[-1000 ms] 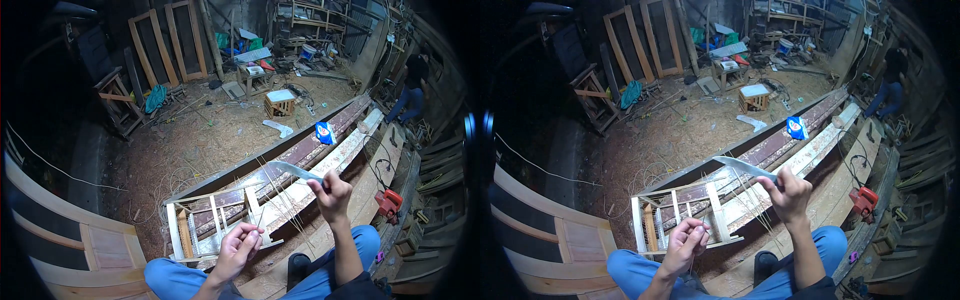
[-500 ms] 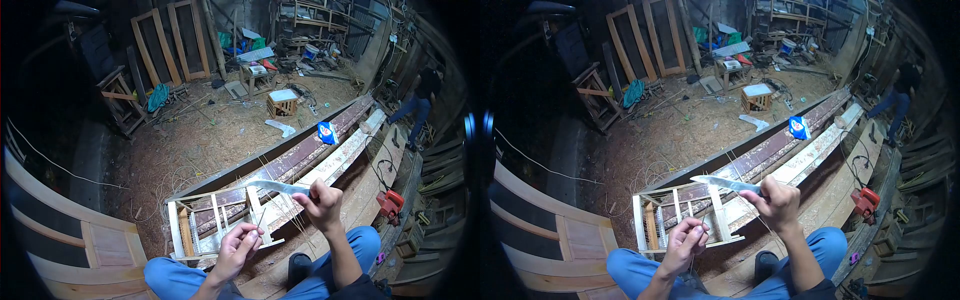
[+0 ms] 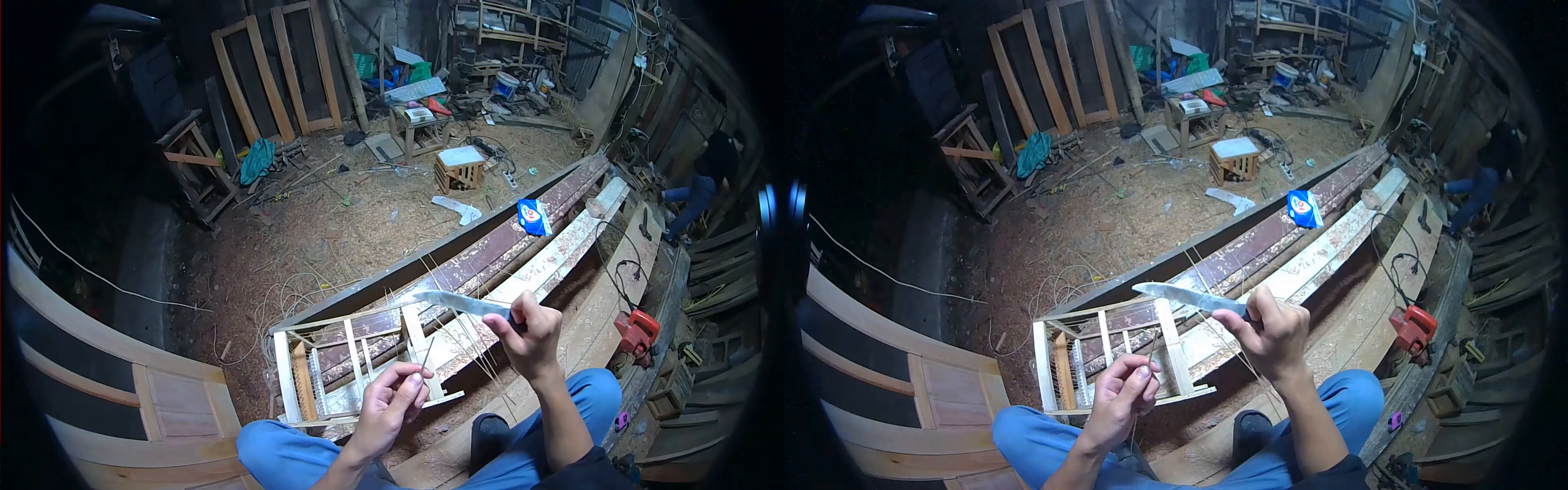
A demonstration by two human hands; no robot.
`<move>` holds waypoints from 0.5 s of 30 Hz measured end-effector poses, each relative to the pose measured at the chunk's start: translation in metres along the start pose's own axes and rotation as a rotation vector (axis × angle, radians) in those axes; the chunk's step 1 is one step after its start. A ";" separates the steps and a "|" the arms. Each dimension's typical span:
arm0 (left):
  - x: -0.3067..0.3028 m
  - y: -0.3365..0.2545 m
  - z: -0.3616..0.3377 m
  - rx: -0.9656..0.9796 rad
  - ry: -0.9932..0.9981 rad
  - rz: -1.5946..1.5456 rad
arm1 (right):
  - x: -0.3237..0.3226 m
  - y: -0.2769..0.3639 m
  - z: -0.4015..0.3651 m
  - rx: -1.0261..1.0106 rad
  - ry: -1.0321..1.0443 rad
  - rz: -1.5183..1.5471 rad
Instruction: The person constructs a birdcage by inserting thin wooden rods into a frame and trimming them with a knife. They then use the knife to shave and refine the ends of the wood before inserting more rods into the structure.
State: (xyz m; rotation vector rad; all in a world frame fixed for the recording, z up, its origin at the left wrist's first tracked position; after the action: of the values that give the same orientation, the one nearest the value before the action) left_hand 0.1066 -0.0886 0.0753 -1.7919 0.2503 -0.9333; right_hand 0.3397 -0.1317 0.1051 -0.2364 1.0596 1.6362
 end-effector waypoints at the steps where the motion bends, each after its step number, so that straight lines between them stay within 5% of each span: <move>1: 0.001 -0.001 0.001 0.003 0.000 -0.002 | -0.001 0.002 -0.001 -0.055 -0.028 0.030; 5: -0.003 0.009 0.000 -0.011 -0.102 -0.018 | 0.009 0.035 -0.019 -0.384 0.125 0.112; 8: -0.004 0.011 -0.003 -0.064 -0.106 -0.045 | 0.022 0.041 -0.027 -0.375 0.218 0.094; 15: -0.004 0.002 0.002 -0.063 -0.076 -0.026 | 0.014 0.019 -0.008 -0.219 0.076 0.020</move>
State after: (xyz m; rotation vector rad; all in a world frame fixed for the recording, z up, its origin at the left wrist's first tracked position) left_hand 0.1057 -0.0857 0.0715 -1.8886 0.2103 -0.8822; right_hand 0.3152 -0.1277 0.1011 -0.4361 0.9412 1.7740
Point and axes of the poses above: each hand's wrist, its own z-axis towards the middle knuckle, its own x-axis out of the palm, y = z × x, the point moved 2 cm from there along z, towards the middle knuckle
